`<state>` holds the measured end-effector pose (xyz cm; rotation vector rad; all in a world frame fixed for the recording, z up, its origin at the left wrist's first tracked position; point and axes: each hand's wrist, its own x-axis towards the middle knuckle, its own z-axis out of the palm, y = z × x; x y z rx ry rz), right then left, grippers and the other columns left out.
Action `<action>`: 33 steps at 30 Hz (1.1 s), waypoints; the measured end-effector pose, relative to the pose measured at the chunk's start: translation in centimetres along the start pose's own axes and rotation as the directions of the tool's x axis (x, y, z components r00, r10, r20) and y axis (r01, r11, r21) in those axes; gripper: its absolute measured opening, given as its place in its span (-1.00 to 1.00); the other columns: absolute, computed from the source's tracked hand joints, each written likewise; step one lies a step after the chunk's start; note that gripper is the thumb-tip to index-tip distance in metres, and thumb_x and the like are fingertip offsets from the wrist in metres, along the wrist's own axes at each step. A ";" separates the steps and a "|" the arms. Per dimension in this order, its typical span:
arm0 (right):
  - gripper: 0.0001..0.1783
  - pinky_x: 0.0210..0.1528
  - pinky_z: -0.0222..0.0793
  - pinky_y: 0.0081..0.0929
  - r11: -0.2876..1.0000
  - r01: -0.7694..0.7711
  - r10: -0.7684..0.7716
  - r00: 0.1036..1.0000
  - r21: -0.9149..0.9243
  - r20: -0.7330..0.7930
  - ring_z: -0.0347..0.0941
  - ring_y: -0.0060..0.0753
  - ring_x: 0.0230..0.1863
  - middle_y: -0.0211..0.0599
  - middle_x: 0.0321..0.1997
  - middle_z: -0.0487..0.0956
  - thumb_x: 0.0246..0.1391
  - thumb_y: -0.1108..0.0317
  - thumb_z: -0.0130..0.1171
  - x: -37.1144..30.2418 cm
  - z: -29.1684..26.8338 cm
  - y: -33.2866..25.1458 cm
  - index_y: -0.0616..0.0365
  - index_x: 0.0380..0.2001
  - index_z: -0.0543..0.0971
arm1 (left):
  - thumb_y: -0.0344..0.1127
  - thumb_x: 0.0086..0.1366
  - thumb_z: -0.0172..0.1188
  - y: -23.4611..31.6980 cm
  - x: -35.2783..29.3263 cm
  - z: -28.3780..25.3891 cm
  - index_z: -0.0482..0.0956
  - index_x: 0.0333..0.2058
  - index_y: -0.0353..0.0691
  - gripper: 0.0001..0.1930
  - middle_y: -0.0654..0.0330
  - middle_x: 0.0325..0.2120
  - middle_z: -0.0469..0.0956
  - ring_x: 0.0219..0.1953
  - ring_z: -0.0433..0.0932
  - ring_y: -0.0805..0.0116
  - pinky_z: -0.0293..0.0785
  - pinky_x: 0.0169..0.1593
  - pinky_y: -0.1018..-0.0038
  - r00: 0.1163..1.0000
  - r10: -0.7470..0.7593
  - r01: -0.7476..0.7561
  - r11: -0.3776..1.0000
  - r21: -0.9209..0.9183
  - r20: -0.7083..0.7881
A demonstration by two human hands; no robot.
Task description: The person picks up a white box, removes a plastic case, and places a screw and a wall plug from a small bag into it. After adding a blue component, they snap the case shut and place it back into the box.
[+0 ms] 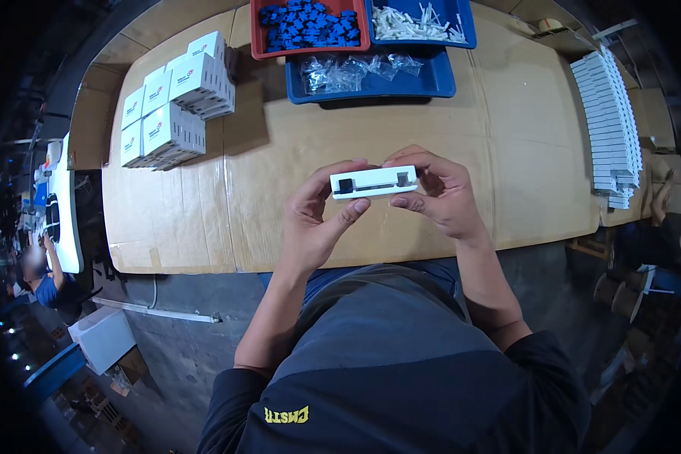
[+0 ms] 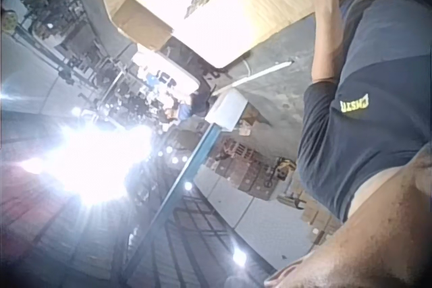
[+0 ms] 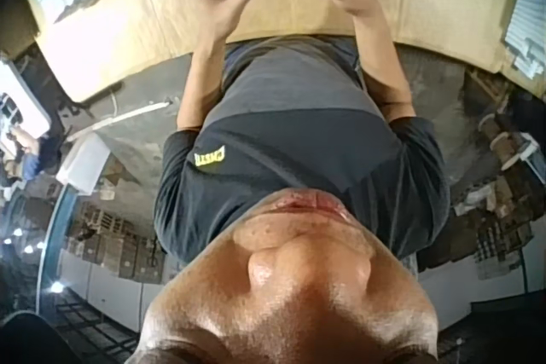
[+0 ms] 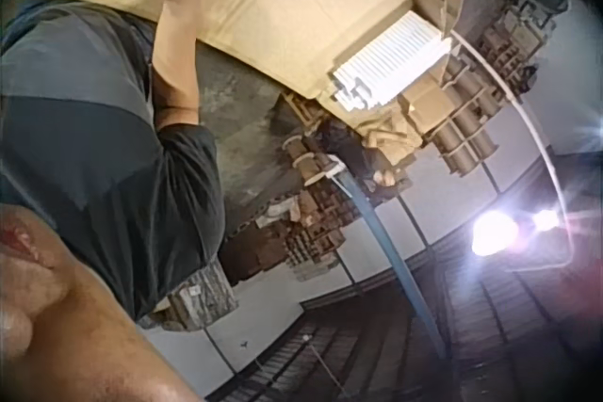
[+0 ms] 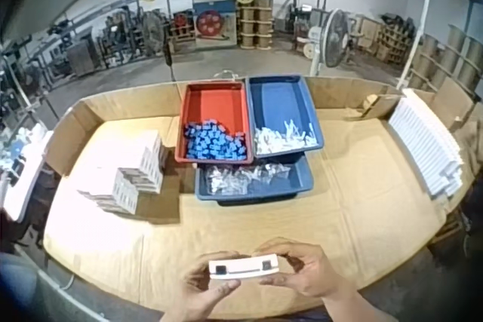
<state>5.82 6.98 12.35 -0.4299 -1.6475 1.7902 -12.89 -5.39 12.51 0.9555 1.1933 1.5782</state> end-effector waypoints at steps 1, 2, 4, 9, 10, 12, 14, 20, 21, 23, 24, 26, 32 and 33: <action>-0.51 0.16 0.42 -0.41 1.000 -0.001 0.001 1.000 0.002 -0.001 0.53 -0.36 0.11 -0.22 0.03 0.64 -0.08 0.52 0.56 0.1 0.0 -0.2 0.21 -0.02 0.67 | -0.45 0.26 0.45 0.0 0.0 -0.1 0.62 0.06 -0.30 -0.60 0.05 0.04 0.67 0.16 0.58 0.28 0.44 0.26 0.33 1.000 -0.002 0.002 1.000 0.001 -0.001; -0.51 0.15 0.42 -0.41 1.000 0.009 -0.008 1.000 -0.024 0.016 0.53 -0.35 0.10 -0.22 0.02 0.64 -0.10 0.52 0.57 0.4 -0.1 -0.5 0.20 -0.02 0.68 | -0.46 0.25 0.45 0.0 0.0 -0.3 0.63 0.05 -0.30 -0.61 0.05 0.03 0.68 0.15 0.59 0.28 0.45 0.25 0.33 1.000 -0.008 0.008 1.000 -0.018 0.015; -0.50 0.14 0.42 -0.40 0.998 0.014 -0.013 1.000 -0.055 0.027 0.53 -0.35 0.10 -0.22 0.01 0.65 -0.11 0.53 0.57 0.5 -0.2 -0.8 0.20 -0.03 0.68 | -0.47 0.24 0.45 -0.1 -0.2 -0.3 0.63 0.04 -0.30 -0.62 0.04 0.02 0.69 0.14 0.60 0.27 0.46 0.24 0.33 0.999 -0.016 0.018 0.999 -0.042 0.034; -0.51 0.13 0.42 -0.39 0.997 0.062 -0.059 0.997 -0.052 0.058 0.53 -0.36 0.07 -0.24 -0.02 0.64 -0.13 0.54 0.57 0.8 0.6 -0.2 0.19 -0.05 0.69 | -0.50 0.23 0.44 -0.1 -0.6 -0.5 0.64 0.03 -0.30 -0.62 0.04 -0.01 0.70 0.10 0.62 0.26 0.48 0.23 0.32 0.999 0.025 -0.026 1.000 -0.017 -0.026; -0.51 0.13 0.42 -0.39 0.997 0.062 -0.059 0.996 -0.049 0.061 0.53 -0.36 0.07 -0.24 -0.02 0.64 -0.13 0.54 0.57 0.8 0.7 -0.1 0.19 -0.05 0.69 | -0.50 0.23 0.44 -0.2 -0.6 -0.5 0.64 0.03 -0.30 -0.62 0.04 -0.01 0.70 0.10 0.62 0.26 0.48 0.23 0.32 0.999 0.026 -0.026 1.000 -0.015 -0.029; -0.52 0.13 0.43 -0.40 0.996 0.068 -0.067 0.997 -0.057 0.034 0.53 -0.36 0.05 -0.26 -0.04 0.64 -0.13 0.55 0.57 0.6 0.9 0.1 0.19 -0.05 0.69 | -0.50 0.23 0.44 -0.4 -0.6 -0.6 0.64 0.03 -0.29 -0.63 0.05 -0.01 0.70 0.10 0.62 0.27 0.48 0.22 0.33 0.999 0.028 -0.029 0.999 -0.025 -0.021; -0.52 0.12 0.43 -0.40 0.996 0.058 -0.057 0.998 -0.070 0.024 0.54 -0.37 0.04 -0.26 -0.05 0.64 -0.12 0.57 0.56 0.5 0.9 0.1 0.19 -0.05 0.69 | -0.49 0.25 0.43 -0.9 -0.5 -0.9 0.61 0.04 -0.31 -0.62 0.01 0.01 0.67 0.13 0.61 0.23 0.53 0.19 0.33 0.999 0.050 -0.050 0.999 0.009 -0.005; -0.60 -0.02 0.50 -0.47 0.984 0.101 -0.104 0.995 -0.144 -0.012 0.58 -0.43 -0.10 -0.32 -0.16 0.66 -0.06 0.64 0.49 0.3 1.1 0.5 0.19 -0.09 0.70 | -0.50 0.24 0.43 -1.0 -0.4 -0.9 0.63 0.04 -0.28 -0.62 0.07 0.01 0.69 0.12 0.61 0.30 0.49 0.23 0.33 1.000 0.027 -0.027 1.000 -0.001 0.007; -0.61 -0.03 0.50 -0.48 0.985 0.108 -0.111 0.994 -0.138 -0.015 0.59 -0.42 -0.11 -0.31 -0.16 0.66 -0.05 0.64 0.49 0.4 1.2 0.6 0.19 -0.09 0.70 | -0.50 0.25 0.42 -1.0 -0.4 -0.9 0.63 0.04 -0.29 -0.63 0.07 0.01 0.69 0.12 0.61 0.29 0.50 0.23 0.34 1.000 0.025 -0.025 1.000 0.013 0.012; -0.61 -0.03 0.50 -0.47 0.984 0.099 -0.101 0.995 -0.150 -0.007 0.59 -0.42 -0.11 -0.31 -0.15 0.67 -0.05 0.63 0.48 0.4 1.0 0.6 0.19 -0.10 0.70 | -0.51 0.26 0.41 -0.9 -0.5 -0.9 0.63 0.04 -0.29 -0.64 0.07 0.01 0.69 0.12 0.61 0.29 0.51 0.22 0.34 1.000 0.024 -0.024 0.999 0.028 0.017; -0.62 -0.03 0.51 -0.47 0.982 0.090 -0.091 0.996 -0.163 0.002 0.59 -0.43 -0.11 -0.31 -0.15 0.67 -0.05 0.63 0.48 0.4 0.9 0.6 0.19 -0.10 0.70 | -0.51 0.27 0.40 -0.9 -0.6 -0.7 0.63 0.04 -0.30 -0.65 0.06 0.00 0.69 0.13 0.61 0.29 0.52 0.22 0.35 1.000 0.007 -0.007 1.000 0.005 0.008; -0.62 -0.02 0.51 -0.47 0.985 0.069 -0.068 0.998 -0.156 0.013 0.59 -0.42 -0.10 -0.31 -0.14 0.68 -0.05 0.63 0.48 0.4 0.6 0.6 0.18 -0.11 0.71 | -0.52 0.28 0.38 -1.0 -0.6 -0.7 0.63 0.03 -0.31 -0.66 0.06 0.00 0.69 0.13 0.61 0.28 0.53 0.21 0.35 1.000 -0.009 0.009 1.000 -0.015 -0.003; -0.62 0.02 0.51 -0.45 0.988 0.033 -0.029 0.999 -0.150 0.030 0.60 -0.41 -0.04 -0.32 -0.11 0.68 -0.06 0.59 0.50 0.5 0.6 0.5 0.16 -0.11 0.70 | -0.52 0.28 0.38 -1.5 -0.5 -1.2 0.62 0.01 -0.33 -0.68 -0.03 0.02 0.66 0.13 0.61 0.21 0.59 0.15 0.35 0.998 0.045 -0.046 0.998 0.029 0.049; -0.61 0.03 0.50 -0.45 0.989 0.039 -0.035 0.999 -0.140 0.032 0.61 -0.40 -0.02 -0.31 -0.10 0.68 -0.06 0.57 0.51 0.5 0.6 0.5 0.16 -0.11 0.70 | -0.52 0.28 0.38 -1.5 -0.5 -1.3 0.62 0.00 -0.33 -0.68 -0.04 0.02 0.66 0.13 0.61 0.20 0.59 0.15 0.35 0.997 0.047 -0.049 0.998 0.040 0.054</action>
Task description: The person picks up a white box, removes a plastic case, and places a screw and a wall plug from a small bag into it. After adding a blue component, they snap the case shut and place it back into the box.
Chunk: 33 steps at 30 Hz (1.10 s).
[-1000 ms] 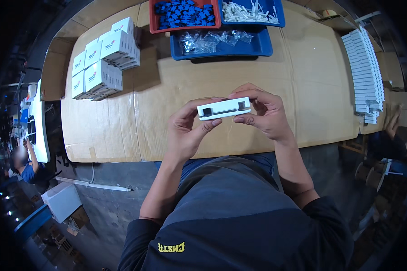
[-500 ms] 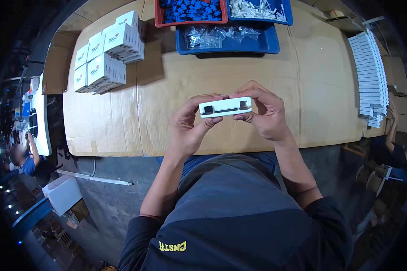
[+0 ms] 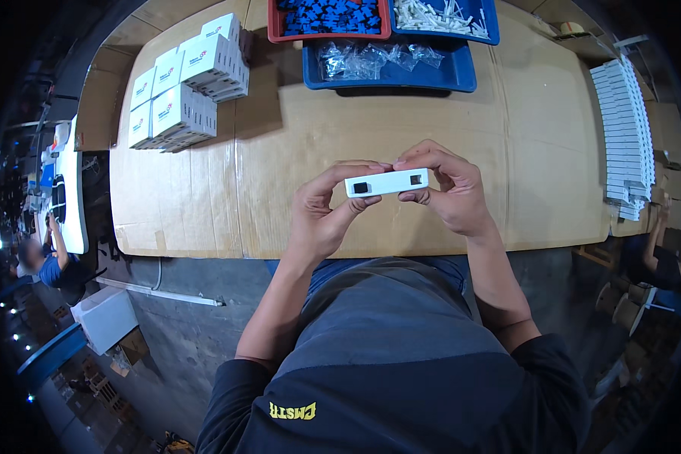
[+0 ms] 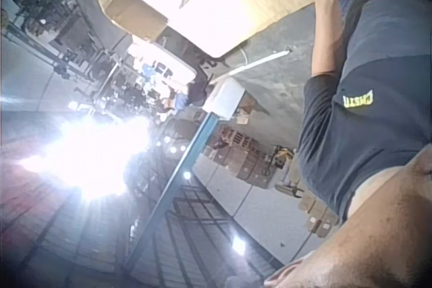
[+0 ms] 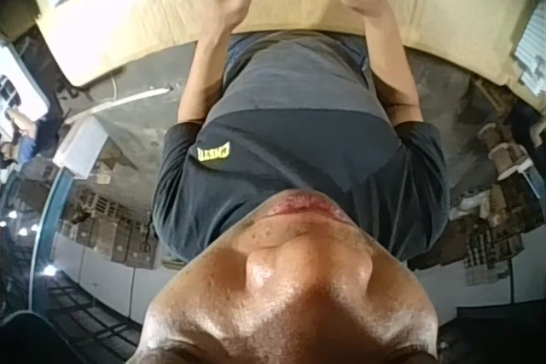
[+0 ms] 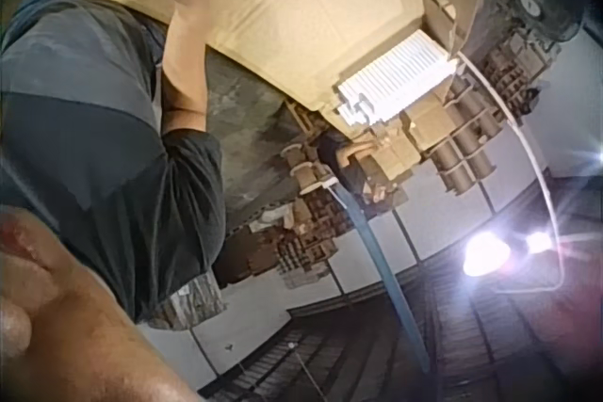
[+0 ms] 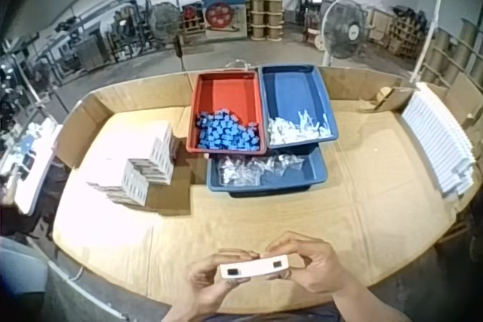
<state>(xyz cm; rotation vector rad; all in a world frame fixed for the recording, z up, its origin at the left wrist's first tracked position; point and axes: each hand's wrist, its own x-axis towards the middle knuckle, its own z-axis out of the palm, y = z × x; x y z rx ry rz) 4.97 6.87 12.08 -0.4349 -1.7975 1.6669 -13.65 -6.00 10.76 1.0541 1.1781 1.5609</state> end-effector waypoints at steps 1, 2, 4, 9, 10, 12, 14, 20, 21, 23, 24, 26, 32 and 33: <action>-0.61 0.03 0.50 -0.45 1.000 0.000 0.000 1.000 0.001 0.001 0.61 -0.40 -0.02 -0.31 -0.10 0.68 -0.06 0.57 0.51 0.0 0.0 0.0 0.16 -0.11 0.70 | -0.52 0.28 0.38 0.0 0.0 0.0 0.62 0.00 -0.33 -0.69 -0.04 0.02 0.65 0.13 0.61 0.20 0.59 0.15 0.35 1.000 0.002 -0.002 1.000 0.011 0.006; -0.61 0.03 0.50 -0.45 1.000 -0.001 0.001 1.000 -0.004 0.002 0.60 -0.40 -0.03 -0.31 -0.10 0.68 -0.06 0.57 0.51 -0.1 0.1 0.1 0.16 -0.10 0.70 | -0.52 0.28 0.38 -0.1 -0.1 -0.1 0.62 0.00 -0.33 -0.69 -0.04 0.02 0.65 0.13 0.61 0.20 0.59 0.15 0.35 1.000 0.002 -0.002 1.000 0.012 0.004; -0.61 0.03 0.50 -0.45 1.000 0.002 -0.002 1.000 -0.009 0.003 0.60 -0.40 -0.03 -0.31 -0.10 0.68 -0.06 0.56 0.51 -0.1 0.1 0.0 0.17 -0.10 0.69 | -0.49 0.29 0.39 -0.4 -0.2 -0.1 0.62 -0.01 -0.34 -0.69 -0.05 0.01 0.65 0.12 0.62 0.19 0.60 0.14 0.35 0.999 0.039 -0.039 0.999 0.025 0.005; -0.61 -0.03 0.51 -0.47 1.000 -0.016 0.016 1.000 -0.025 0.010 0.59 -0.42 -0.07 -0.30 -0.11 0.68 -0.06 0.57 0.50 -0.3 0.3 -0.1 0.18 -0.10 0.71 | -0.47 0.28 0.40 -0.3 -0.2 -0.6 0.63 -0.02 -0.34 -0.70 -0.04 0.01 0.65 0.12 0.62 0.17 0.59 0.14 0.34 1.000 0.020 -0.020 1.000 0.001 0.019; -0.61 -0.03 0.51 -0.47 1.000 -0.017 0.017 1.000 -0.026 0.011 0.59 -0.42 -0.07 -0.30 -0.11 0.68 -0.06 0.57 0.50 -0.4 0.2 -0.1 0.18 -0.10 0.71 | -0.48 0.28 0.40 -0.4 -0.1 -0.7 0.63 -0.02 -0.33 -0.70 -0.04 0.02 0.65 0.13 0.62 0.17 0.59 0.14 0.35 0.999 0.034 -0.033 0.999 -0.002 0.043; -0.61 -0.06 0.52 -0.48 0.999 -0.018 0.018 1.000 -0.040 0.004 0.59 -0.43 -0.08 -0.30 -0.12 0.68 -0.05 0.57 0.51 -0.5 0.2 -0.2 0.19 -0.09 0.71 | -0.44 0.27 0.42 -0.2 -0.2 -0.8 0.63 0.01 -0.34 -0.66 -0.04 0.02 0.65 0.13 0.62 0.16 0.58 0.15 0.32 0.999 0.014 -0.016 1.000 0.027 0.045; -0.62 -0.06 0.52 -0.47 0.999 -0.026 0.027 0.999 -0.021 0.024 0.58 -0.44 -0.08 -0.31 -0.11 0.68 -0.03 0.57 0.49 -0.3 -0.1 -0.3 0.20 -0.08 0.71 | -0.40 0.27 0.43 -0.3 -0.1 -0.9 0.63 0.03 -0.34 -0.63 -0.04 0.03 0.65 0.13 0.62 0.16 0.57 0.16 0.28 0.999 -0.004 0.001 0.998 0.055 0.050; -0.59 -0.04 0.52 -0.53 0.938 -0.150 0.146 0.989 0.312 0.037 0.57 -0.50 -0.02 -0.36 -0.09 0.65 0.05 0.41 0.47 0.0 -0.3 -0.2 0.21 0.00 0.67 | 0.29 0.52 -0.05 -0.9 0.2 -0.4 0.47 0.28 -0.31 -0.26 -0.02 0.12 0.60 0.05 0.64 0.19 0.44 0.26 0.24 0.981 -0.186 0.186 0.833 -0.521 0.052; -0.52 -0.06 0.51 -0.58 0.907 -0.189 0.181 0.982 0.376 0.056 0.56 -0.51 -0.02 -0.39 -0.11 0.63 0.06 0.26 0.49 0.0 -0.2 -0.5 0.21 0.03 0.65 | 0.35 0.52 -0.21 -2.3 -0.3 -1.2 0.42 0.30 -0.31 -0.20 -0.02 0.10 0.59 0.00 0.65 0.20 0.45 0.24 0.24 0.910 -0.360 0.414 0.751 -0.514 0.207; -0.56 0.05 0.51 -0.55 0.910 -0.216 0.200 0.976 0.353 0.082 0.54 -0.51 0.06 -0.37 -0.06 0.65 0.09 0.40 0.44 0.0 -0.2 -0.2 0.22 0.05 0.65 | 0.34 0.55 -0.26 -3.6 -1.0 -1.2 0.40 0.30 -0.32 -0.20 -0.01 0.01 0.60 -0.11 0.64 0.25 0.49 0.17 0.24 0.772 -0.424 0.635 0.548 -0.544 0.474; -0.58 0.15 0.51 -0.51 0.910 -0.246 0.223 0.969 0.334 0.105 0.53 -0.50 0.13 -0.36 0.00 0.67 0.11 0.53 0.40 -0.1 -0.3 0.1 0.23 0.08 0.64 | 0.29 0.55 -0.19 -3.1 -1.9 -0.4 0.43 0.26 -0.33 -0.26 0.01 -0.02 0.60 -0.17 0.62 0.28 0.50 0.13 0.24 0.790 -0.435 0.612 0.528 -0.588 0.432; -0.53 0.18 0.50 -0.50 0.902 -0.284 0.256 0.958 0.326 0.127 0.51 -0.51 0.15 -0.35 0.05 0.65 0.17 0.54 0.36 0.0 0.4 0.3 0.23 0.16 0.59 | 0.16 0.54 -0.04 -4.9 -3.2 -0.4 0.45 0.22 -0.32 -0.38 0.03 -0.06 0.60 -0.22 0.61 0.29 0.53 0.09 0.24 0.814 -0.358 0.572 0.355 -0.740 0.457; -0.63 0.06 0.51 -0.47 0.968 -0.214 0.243 0.931 0.133 -0.271 0.58 -0.45 0.01 -0.25 0.11 0.62 0.41 0.43 0.13 -0.1 0.6 2.7 0.27 0.23 0.50 | -0.13 0.44 0.26 -2.9 -1.0 1.5 0.52 0.10 -0.13 -0.65 0.22 -0.14 0.63 -0.14 0.62 0.35 0.55 0.03 0.26 0.819 -0.570 0.388 0.467 -0.795 0.065; -0.65 0.02 0.49 -0.46 0.946 -0.296 0.322 0.903 0.130 -0.284 0.59 -0.43 -0.01 -0.20 0.09 0.64 0.45 0.38 0.07 -0.4 0.7 3.3 0.29 0.20 0.50 | -0.20 0.46 0.24 -3.3 -0.8 1.1 0.51 0.07 -0.12 -0.70 0.19 -0.11 0.66 -0.10 0.65 0.35 0.60 -0.01 0.26 0.846 -0.533 0.341 0.517 -0.785 0.017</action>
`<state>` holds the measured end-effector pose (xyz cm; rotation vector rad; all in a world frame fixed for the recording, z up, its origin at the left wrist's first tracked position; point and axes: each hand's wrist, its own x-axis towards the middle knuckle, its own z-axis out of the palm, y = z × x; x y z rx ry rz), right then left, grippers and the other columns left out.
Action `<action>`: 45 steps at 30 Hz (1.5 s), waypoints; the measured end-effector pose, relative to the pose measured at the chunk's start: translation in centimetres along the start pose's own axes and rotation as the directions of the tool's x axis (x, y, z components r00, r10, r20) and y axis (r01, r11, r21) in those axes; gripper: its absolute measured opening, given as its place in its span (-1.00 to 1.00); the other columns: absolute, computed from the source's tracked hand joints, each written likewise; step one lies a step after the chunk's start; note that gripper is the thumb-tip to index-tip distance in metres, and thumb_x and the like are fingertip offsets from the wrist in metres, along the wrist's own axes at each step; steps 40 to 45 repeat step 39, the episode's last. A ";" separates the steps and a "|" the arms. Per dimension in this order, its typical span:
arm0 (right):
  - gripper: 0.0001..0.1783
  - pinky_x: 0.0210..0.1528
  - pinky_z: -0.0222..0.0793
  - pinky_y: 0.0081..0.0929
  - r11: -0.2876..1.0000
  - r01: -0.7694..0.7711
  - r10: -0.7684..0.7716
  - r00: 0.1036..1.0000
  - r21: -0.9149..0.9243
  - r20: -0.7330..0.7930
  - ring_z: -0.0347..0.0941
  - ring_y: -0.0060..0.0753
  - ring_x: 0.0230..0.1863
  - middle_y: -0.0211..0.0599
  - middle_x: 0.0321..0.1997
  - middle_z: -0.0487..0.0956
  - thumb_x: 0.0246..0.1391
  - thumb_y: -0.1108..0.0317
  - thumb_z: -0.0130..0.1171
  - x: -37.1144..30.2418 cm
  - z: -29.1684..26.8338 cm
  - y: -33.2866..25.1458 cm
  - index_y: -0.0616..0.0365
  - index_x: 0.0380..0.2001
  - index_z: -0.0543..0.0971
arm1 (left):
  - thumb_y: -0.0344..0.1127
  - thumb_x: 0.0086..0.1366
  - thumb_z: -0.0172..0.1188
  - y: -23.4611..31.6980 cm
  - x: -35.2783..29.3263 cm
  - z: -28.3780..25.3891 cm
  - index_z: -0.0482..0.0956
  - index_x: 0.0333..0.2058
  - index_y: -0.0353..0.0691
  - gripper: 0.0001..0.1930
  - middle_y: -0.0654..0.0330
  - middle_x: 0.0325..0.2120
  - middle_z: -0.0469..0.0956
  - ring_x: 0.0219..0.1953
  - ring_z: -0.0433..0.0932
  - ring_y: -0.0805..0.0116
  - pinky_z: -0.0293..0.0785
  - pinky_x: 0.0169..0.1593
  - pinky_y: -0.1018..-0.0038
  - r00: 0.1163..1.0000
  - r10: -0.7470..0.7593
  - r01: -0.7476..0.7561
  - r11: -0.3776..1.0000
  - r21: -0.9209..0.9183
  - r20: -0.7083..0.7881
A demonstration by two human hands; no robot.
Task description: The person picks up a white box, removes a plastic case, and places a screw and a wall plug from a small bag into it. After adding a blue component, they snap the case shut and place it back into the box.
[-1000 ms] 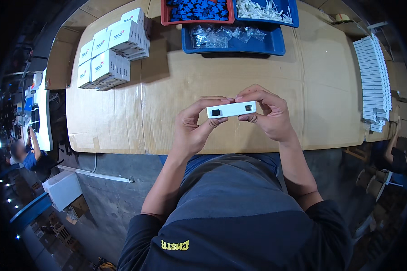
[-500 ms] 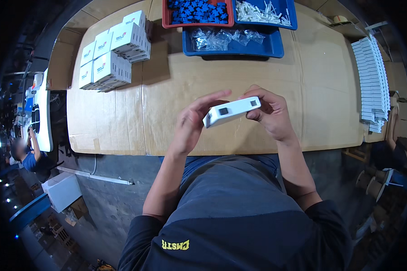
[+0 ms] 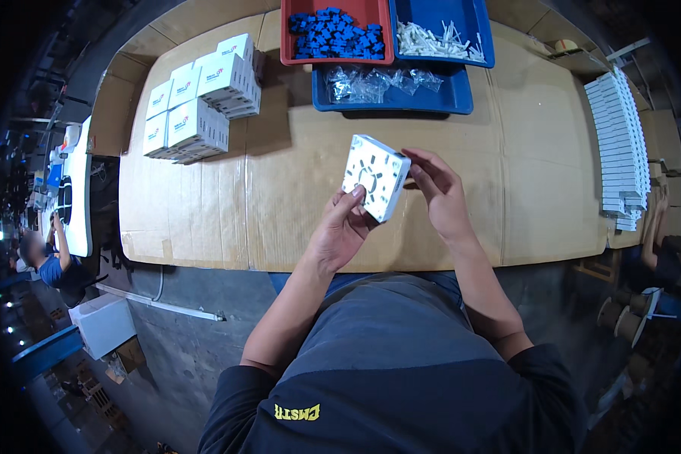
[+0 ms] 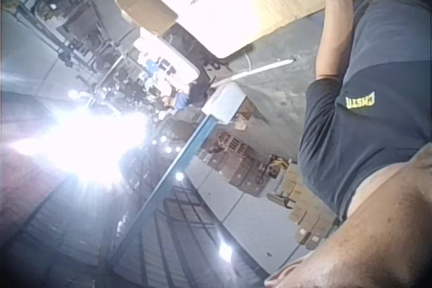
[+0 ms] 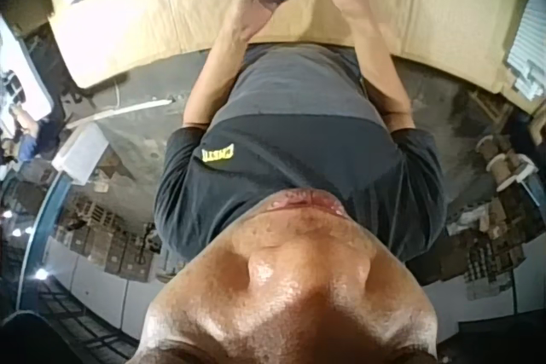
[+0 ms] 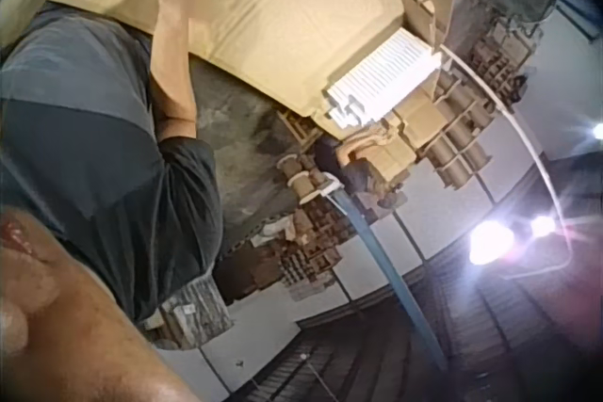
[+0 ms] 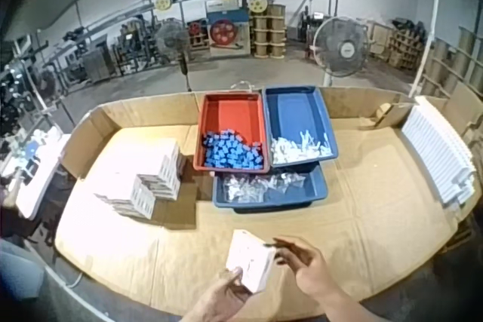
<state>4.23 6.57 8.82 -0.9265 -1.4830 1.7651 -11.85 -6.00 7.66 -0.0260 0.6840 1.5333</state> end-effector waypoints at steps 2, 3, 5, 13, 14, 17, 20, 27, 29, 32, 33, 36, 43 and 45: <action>-0.64 0.03 0.49 -0.46 0.998 -0.045 0.043 0.999 0.053 0.024 0.59 -0.43 -0.02 -0.20 0.08 0.65 0.45 0.38 0.06 -0.2 -0.4 0.5 0.29 0.21 0.50 | -0.28 0.45 0.24 0.6 1.1 -0.6 0.46 0.10 -0.16 -0.69 0.18 -0.09 0.66 -0.08 0.65 0.36 0.61 0.00 0.28 0.996 0.086 -0.086 0.990 0.113 0.008; -0.64 0.04 0.49 -0.45 0.990 -0.098 0.095 0.995 0.098 0.035 0.59 -0.42 -0.03 -0.20 0.07 0.65 0.45 0.39 0.05 -0.9 -0.6 0.9 0.29 0.22 0.49 | -0.35 0.44 0.24 0.6 1.3 -0.5 0.41 0.12 -0.19 -0.66 0.16 -0.07 0.65 -0.05 0.66 0.38 0.63 0.01 0.30 0.988 0.151 -0.153 0.964 0.218 0.027; -0.55 0.05 0.49 -0.44 0.988 -0.121 0.119 0.993 0.096 0.026 0.57 -0.40 0.04 -0.21 0.13 0.62 0.41 0.36 0.12 -1.7 -0.3 1.1 0.27 0.28 0.43 | -0.44 0.40 0.28 -0.1 1.7 0.5 0.41 0.08 -0.23 -0.66 0.16 -0.08 0.61 -0.10 0.64 0.41 0.61 0.02 0.32 0.977 0.214 -0.197 0.935 0.294 -0.027; 0.12 0.28 0.44 -0.16 0.992 -0.030 0.037 0.997 -0.120 0.062 0.43 -0.19 0.31 -0.11 0.25 0.46 -0.08 0.12 0.64 -3.2 1.4 0.5 0.22 0.41 0.17 | -0.52 0.10 0.48 -4.1 0.9 -0.1 0.37 -0.01 -0.19 -0.46 0.14 0.00 0.45 0.09 0.54 0.22 0.55 0.12 0.28 0.870 0.416 -0.466 0.515 0.720 0.266; 0.07 0.31 0.41 -0.15 0.997 0.037 -0.032 0.998 -0.073 0.059 0.37 -0.22 0.35 -0.18 0.29 0.42 -0.10 0.24 0.62 -2.9 0.8 1.0 0.16 0.40 0.20 | -0.52 0.08 0.49 -3.8 1.1 0.2 0.38 0.01 -0.19 -0.44 0.14 0.03 0.45 0.10 0.55 0.18 0.53 0.14 0.24 0.849 0.412 -0.483 0.350 0.802 0.331; 0.06 0.38 0.33 -0.12 0.988 0.135 -0.129 0.988 -0.069 0.082 0.25 -0.25 0.44 -0.25 0.40 0.32 -0.16 0.45 0.58 -2.8 -0.8 0.2 0.04 0.39 0.21 | -0.46 0.14 0.48 -3.3 0.5 0.4 0.41 0.11 -0.21 -0.42 0.11 0.06 0.53 0.07 0.59 0.10 0.51 0.17 0.19 0.803 0.402 -0.493 0.032 0.870 0.440; 0.12 0.43 0.27 -0.10 0.925 0.311 -0.276 0.945 -0.218 0.175 0.20 -0.26 0.47 -0.25 0.43 0.28 -0.20 0.46 0.60 -2.6 -2.6 -0.4 -0.01 0.42 0.17 | -0.23 0.36 0.35 -3.6 -0.3 -0.4 0.46 0.14 -0.25 -0.54 0.03 -0.29 0.71 -0.14 0.70 0.13 0.53 0.04 0.27 0.921 0.264 -0.333 0.155 0.930 0.286; 0.08 0.42 0.29 -0.20 0.859 0.254 -0.213 0.967 -0.444 0.139 0.38 -0.18 0.35 -0.13 0.34 0.39 -0.18 0.31 0.63 -3.7 -7.2 -2.0 0.13 0.39 0.24 | -0.24 0.42 0.29 -5.2 0.0 0.3 0.58 0.06 -0.27 -0.67 0.13 -0.40 0.68 -0.31 0.62 0.44 0.50 -0.04 0.39 0.980 0.061 -0.193 0.016 0.981 0.192; 0.10 0.39 0.32 -0.28 0.765 0.107 0.007 0.985 -0.635 0.174 0.44 -0.09 0.30 -0.03 0.27 0.47 -0.19 0.18 0.65 -4.1 -9.8 -1.3 0.22 0.39 0.27 | -0.25 0.44 0.26 -6.5 0.5 0.3 0.59 0.02 -0.33 -0.69 0.10 -0.38 0.70 -0.33 0.66 0.31 0.54 -0.14 0.36 0.963 0.100 -0.260 0.088 0.962 0.251; 0.16 0.32 0.39 -0.24 0.820 0.069 -0.030 0.997 -0.569 0.077 0.45 0.03 0.30 0.11 0.32 0.44 -0.23 0.12 0.66 -5.5 -13.1 0.9 0.24 0.41 0.26 | -0.31 0.45 0.25 -7.2 -0.3 0.8 0.59 0.02 -0.35 -0.73 0.17 -0.39 0.69 -0.32 0.59 0.50 0.52 -0.08 0.45 0.980 0.097 -0.185 0.105 0.977 0.175; 0.16 0.34 0.38 -0.21 0.860 -0.021 0.044 0.999 -0.510 0.032 0.44 0.04 0.31 0.12 0.33 0.45 -0.22 0.11 0.66 -6.1 -14.4 0.6 0.24 0.40 0.27 | -0.32 0.45 0.25 -7.6 -0.2 0.2 0.59 0.02 -0.34 -0.73 0.18 -0.42 0.67 -0.32 0.58 0.51 0.51 -0.06 0.47 0.977 0.102 -0.195 0.077 0.978 0.187; 0.17 0.42 0.28 -0.14 0.829 0.028 -0.136 0.979 -0.559 -0.153 0.36 0.01 0.39 0.02 0.41 0.39 -0.17 0.08 0.66 -8.4 -20.9 2.1 0.23 0.44 0.24 | -0.33 0.43 0.26 -9.8 0.5 1.0 0.60 0.02 -0.34 -0.73 0.14 -0.36 0.67 -0.25 0.61 0.45 0.53 -0.04 0.44 0.964 0.084 -0.259 0.094 0.961 0.251; 0.12 0.42 0.28 -0.08 0.764 -0.137 -0.189 0.887 -0.630 -0.422 0.28 0.01 0.45 -0.04 0.48 0.29 -0.10 0.12 0.62 -11.2 -27.9 1.0 0.19 0.45 0.23 | -0.30 0.44 0.26 -12.2 1.8 1.0 0.58 0.07 -0.31 -0.69 0.13 -0.23 0.70 -0.09 0.67 0.31 0.54 0.04 0.40 0.940 0.006 -0.342 -0.027 0.939 0.342; 0.12 0.42 0.28 -0.08 0.764 -0.137 -0.189 0.887 -0.630 -0.422 0.28 0.01 0.45 -0.04 0.48 0.29 -0.10 0.12 0.62 -11.2 -27.9 1.0 0.19 0.45 0.23 | -0.30 0.44 0.26 -12.2 1.8 1.0 0.58 0.07 -0.31 -0.69 0.13 -0.23 0.70 -0.09 0.67 0.31 0.54 0.04 0.40 0.940 0.006 -0.342 -0.027 0.939 0.342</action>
